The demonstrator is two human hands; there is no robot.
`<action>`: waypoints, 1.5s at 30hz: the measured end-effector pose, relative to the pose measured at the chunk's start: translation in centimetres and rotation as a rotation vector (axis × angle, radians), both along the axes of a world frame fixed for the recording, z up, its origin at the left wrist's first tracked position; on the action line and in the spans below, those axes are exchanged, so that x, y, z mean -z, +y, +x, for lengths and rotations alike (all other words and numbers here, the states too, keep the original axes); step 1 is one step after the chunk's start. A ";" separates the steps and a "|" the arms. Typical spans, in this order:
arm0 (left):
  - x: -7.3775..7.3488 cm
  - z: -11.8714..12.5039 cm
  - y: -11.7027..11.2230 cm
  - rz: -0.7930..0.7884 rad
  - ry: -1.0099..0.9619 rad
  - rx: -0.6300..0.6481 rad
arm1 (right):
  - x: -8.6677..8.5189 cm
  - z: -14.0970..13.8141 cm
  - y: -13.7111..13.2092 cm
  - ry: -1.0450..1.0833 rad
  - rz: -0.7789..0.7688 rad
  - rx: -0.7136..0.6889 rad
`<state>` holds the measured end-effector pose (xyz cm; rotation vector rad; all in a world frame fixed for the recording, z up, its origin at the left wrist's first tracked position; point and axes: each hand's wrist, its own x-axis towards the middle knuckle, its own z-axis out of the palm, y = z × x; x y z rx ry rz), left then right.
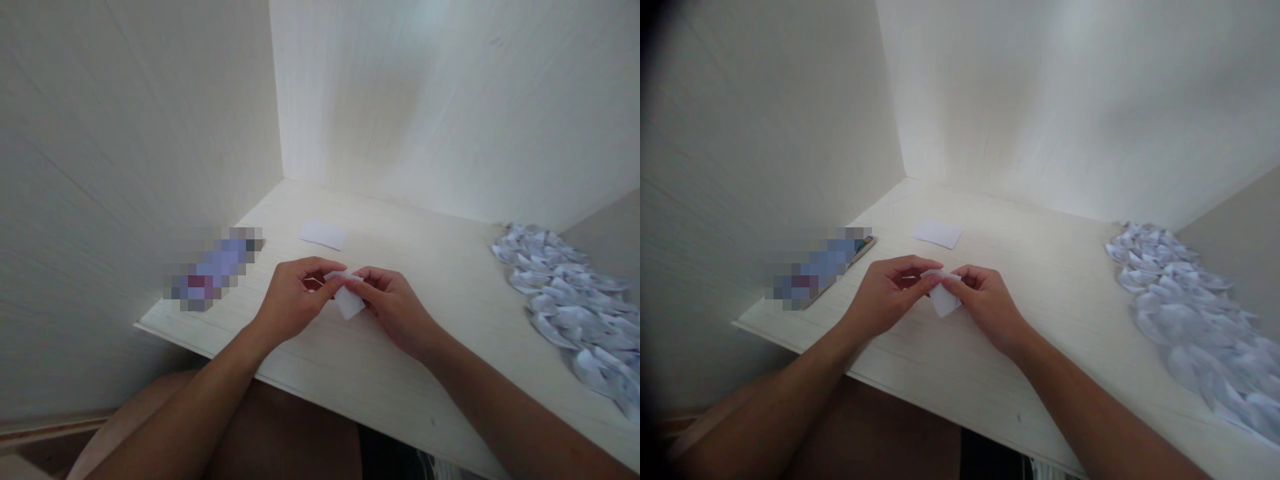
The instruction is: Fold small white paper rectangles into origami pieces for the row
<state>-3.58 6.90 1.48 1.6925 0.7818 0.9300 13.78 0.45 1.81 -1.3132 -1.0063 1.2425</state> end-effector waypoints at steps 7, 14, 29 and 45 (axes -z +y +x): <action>-0.5 -0.6 0.7 -0.030 0.006 0.145 | -0.2 0.3 0.0 -0.113 0.053 0.029; -0.2 -1.5 2.0 -0.363 -0.051 0.233 | -0.9 0.4 -0.1 -0.395 0.139 -0.033; -0.8 -2.1 2.5 -0.616 -0.073 0.311 | -0.9 0.4 -0.2 -0.361 0.146 -0.135; -0.5 -1.9 2.4 -0.570 -0.090 0.282 | -0.9 0.3 -0.2 -0.517 0.217 -0.105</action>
